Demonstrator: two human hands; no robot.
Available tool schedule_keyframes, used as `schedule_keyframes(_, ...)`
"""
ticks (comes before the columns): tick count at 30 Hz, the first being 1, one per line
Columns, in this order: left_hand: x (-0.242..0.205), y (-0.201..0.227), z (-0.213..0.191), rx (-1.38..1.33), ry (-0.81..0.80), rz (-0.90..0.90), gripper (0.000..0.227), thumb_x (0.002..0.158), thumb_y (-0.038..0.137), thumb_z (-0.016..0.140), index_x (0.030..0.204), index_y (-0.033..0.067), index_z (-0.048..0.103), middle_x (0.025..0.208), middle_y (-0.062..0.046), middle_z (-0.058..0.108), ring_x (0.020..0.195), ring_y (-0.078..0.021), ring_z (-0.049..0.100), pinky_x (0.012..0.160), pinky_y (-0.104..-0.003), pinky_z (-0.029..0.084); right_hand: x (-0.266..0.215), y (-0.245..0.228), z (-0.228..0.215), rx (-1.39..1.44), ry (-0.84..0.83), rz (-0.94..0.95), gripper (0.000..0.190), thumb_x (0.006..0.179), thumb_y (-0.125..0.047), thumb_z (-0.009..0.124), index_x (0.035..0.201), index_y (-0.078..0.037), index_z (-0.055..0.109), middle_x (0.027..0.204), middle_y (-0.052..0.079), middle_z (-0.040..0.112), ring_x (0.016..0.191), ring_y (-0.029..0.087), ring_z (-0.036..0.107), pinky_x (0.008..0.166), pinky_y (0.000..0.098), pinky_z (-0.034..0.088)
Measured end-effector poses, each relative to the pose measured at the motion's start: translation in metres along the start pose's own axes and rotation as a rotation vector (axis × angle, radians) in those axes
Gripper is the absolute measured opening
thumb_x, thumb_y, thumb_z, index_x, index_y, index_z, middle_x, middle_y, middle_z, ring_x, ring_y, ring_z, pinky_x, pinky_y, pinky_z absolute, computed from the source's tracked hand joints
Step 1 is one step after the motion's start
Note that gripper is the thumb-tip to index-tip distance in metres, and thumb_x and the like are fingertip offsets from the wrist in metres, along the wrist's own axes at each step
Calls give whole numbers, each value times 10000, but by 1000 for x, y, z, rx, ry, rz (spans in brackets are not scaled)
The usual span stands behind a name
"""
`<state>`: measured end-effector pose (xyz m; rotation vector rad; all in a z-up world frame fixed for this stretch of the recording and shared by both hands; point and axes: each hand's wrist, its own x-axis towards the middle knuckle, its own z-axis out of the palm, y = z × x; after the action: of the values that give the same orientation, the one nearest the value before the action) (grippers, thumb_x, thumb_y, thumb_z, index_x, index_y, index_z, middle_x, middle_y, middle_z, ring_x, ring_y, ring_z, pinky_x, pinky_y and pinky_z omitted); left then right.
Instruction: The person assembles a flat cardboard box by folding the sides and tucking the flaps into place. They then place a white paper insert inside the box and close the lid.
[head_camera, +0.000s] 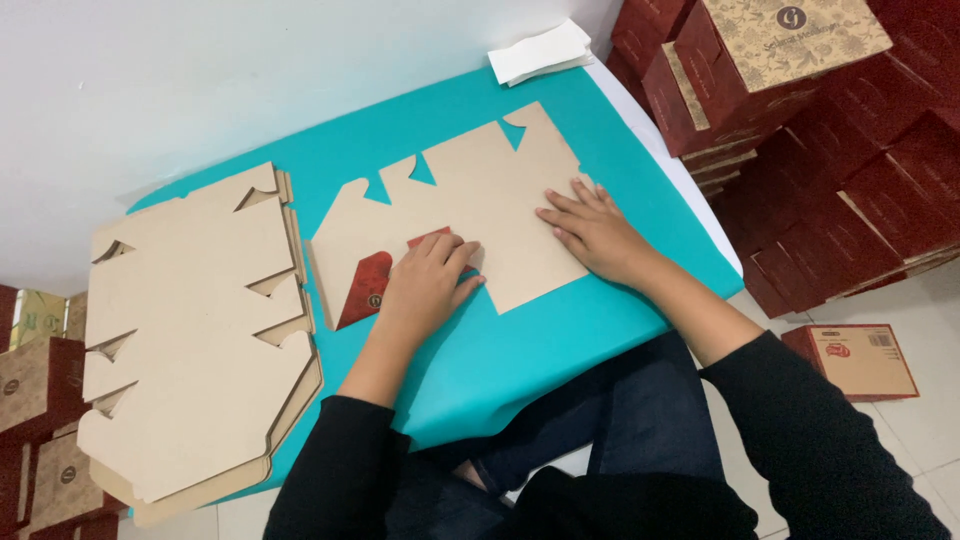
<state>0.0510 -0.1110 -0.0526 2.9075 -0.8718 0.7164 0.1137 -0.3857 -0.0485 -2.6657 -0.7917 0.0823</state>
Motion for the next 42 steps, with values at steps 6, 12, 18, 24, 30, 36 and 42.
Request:
schedule_keyframes(6, -6, -11, -8, -141, -169, -36, 237, 922, 250, 606, 1112, 107, 610, 999, -65, 584, 1061, -242, 606, 822, -305, 541, -3, 14, -12, 244, 2, -55, 349, 947, -82, 484, 1276, -129, 589, 1426, 77, 482, 1387, 335, 310, 1161, 473, 183)
schedule_keyframes(12, -8, -12, -6, 5, -138, 90, 162, 954, 199, 543, 1092, 121, 575, 975, -43, 591, 1012, -218, 637, 755, -287, 564, -17, 12, -39, 466, -41, -123, 436, 831, -30, 623, 1263, -81, 586, 1414, 137, 480, 1379, 396, 283, 1150, 537, 184)
schedule_keyframes(18, -8, -14, 0, -51, -163, 80, 127, 955, 172, 540, 1068, 122, 567, 951, -38, 553, 992, -224, 641, 700, -287, 578, -16, 11, -28, 332, -14, -111, 355, 848, -72, 645, 1195, -147, 632, 1415, 87, 468, 1387, 372, 286, 1162, 524, 191)
schedule_keyframes(24, -6, -2, -22, -69, 3, -8, 82, 933, 243, 590, 944, 167, 619, 922, -11, 474, 974, -201, 583, 590, -281, 574, -12, 16, -18, 144, 30, -97, 313, 832, -122, 681, 1125, -229, 673, 1383, 22, 506, 1379, 288, 348, 1161, 463, 244)
schedule_keyframes(30, -10, -4, -14, -135, -27, -88, 112, 908, 251, 633, 966, 157, 651, 863, -2, 539, 908, -163, 600, 681, -237, 557, 0, 16, -14, 119, 71, -73, 205, 897, -333, 653, 900, -132, 697, 1269, 51, 584, 1328, 287, 427, 1124, 447, 324)
schedule_keyframes(36, -12, 1, -20, -157, -77, -158, 165, 891, 302, 616, 949, 149, 614, 837, -18, 550, 868, -195, 616, 614, -308, 564, 11, 17, 2, 152, 147, 24, 255, 912, -345, 676, 836, -101, 669, 1111, 51, 606, 1256, 291, 473, 1043, 427, 391)
schedule_keyframes(42, -14, 16, -15, 0, -106, -128, 355, 862, 396, 632, 1083, 128, 562, 848, -48, 564, 863, -218, 612, 626, -315, 566, 17, 4, 11, 116, 268, 67, 232, 907, -238, 698, 780, -52, 638, 1020, 87, 607, 1146, 293, 523, 954, 390, 441)
